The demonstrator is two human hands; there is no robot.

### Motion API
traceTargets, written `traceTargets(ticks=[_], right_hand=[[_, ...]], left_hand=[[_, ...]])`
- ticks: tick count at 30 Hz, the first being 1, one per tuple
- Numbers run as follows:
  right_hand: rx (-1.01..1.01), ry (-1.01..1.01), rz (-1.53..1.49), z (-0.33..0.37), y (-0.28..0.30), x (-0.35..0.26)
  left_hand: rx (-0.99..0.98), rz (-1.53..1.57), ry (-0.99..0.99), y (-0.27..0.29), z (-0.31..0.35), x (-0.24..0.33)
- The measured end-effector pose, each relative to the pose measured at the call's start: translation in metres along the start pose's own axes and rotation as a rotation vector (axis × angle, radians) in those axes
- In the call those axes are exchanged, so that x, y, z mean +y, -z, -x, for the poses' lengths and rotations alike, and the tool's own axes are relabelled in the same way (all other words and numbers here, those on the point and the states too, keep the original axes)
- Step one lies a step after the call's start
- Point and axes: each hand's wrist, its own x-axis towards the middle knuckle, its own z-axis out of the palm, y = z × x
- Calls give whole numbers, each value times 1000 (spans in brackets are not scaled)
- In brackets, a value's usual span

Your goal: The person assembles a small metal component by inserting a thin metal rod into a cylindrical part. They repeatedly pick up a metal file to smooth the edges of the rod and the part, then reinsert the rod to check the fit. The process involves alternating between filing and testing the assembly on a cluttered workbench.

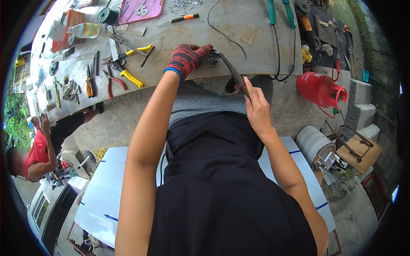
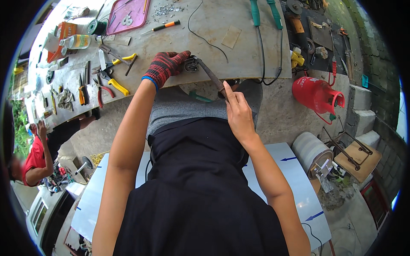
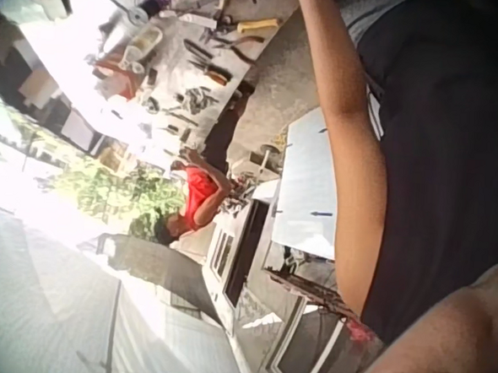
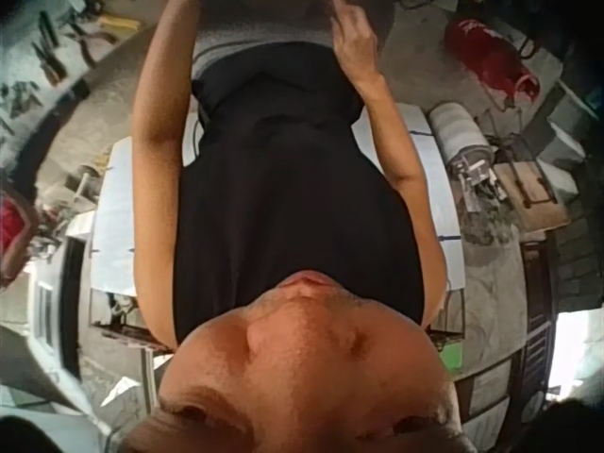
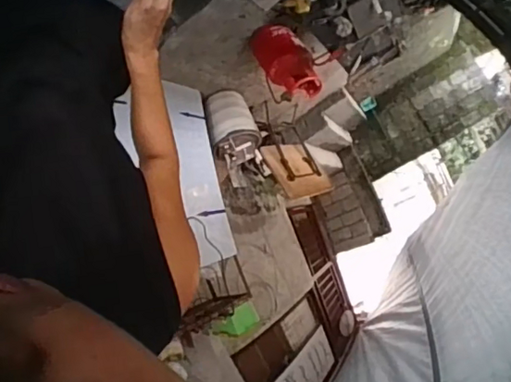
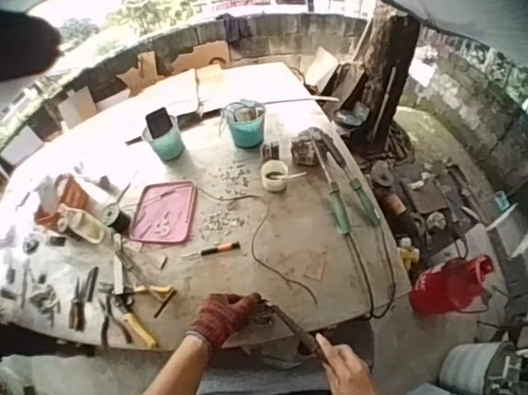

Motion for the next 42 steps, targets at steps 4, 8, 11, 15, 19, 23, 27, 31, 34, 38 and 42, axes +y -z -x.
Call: traceTargets(ticks=[4,8,11,15,19,23,27,31,34,38,42], right_hand=[[16,15,11,0,-3,3],[13,2,18,-1,-2,0],[7,-18,19,-2,-2,-1],[-18,-40,36,-4,1,-6],[-24,-54,59,-3,0,-7],[-21,-60,49,-4,2,-11],[-19,-70,52,-3,2,-15],[1,-78,15,0,-4,-12],[54,-48,-12,0,-10,-8],[63,-34,-19,1,-13,2],[50,-49,-34,0,-11,0]], left_hand=[[0,-72,-6,1,-2,2],[-2,-107,-7,3,4,8],[8,-202,-17,4,11,16],[31,-234,-55,4,8,11],[9,-328,-42,5,9,16],[-17,-317,-31,6,7,16],[-17,-336,-22,5,5,16],[7,-339,-55,4,6,16],[35,-375,-80,3,7,18],[-42,-383,-64,8,8,19],[-31,-364,-55,8,6,15]])
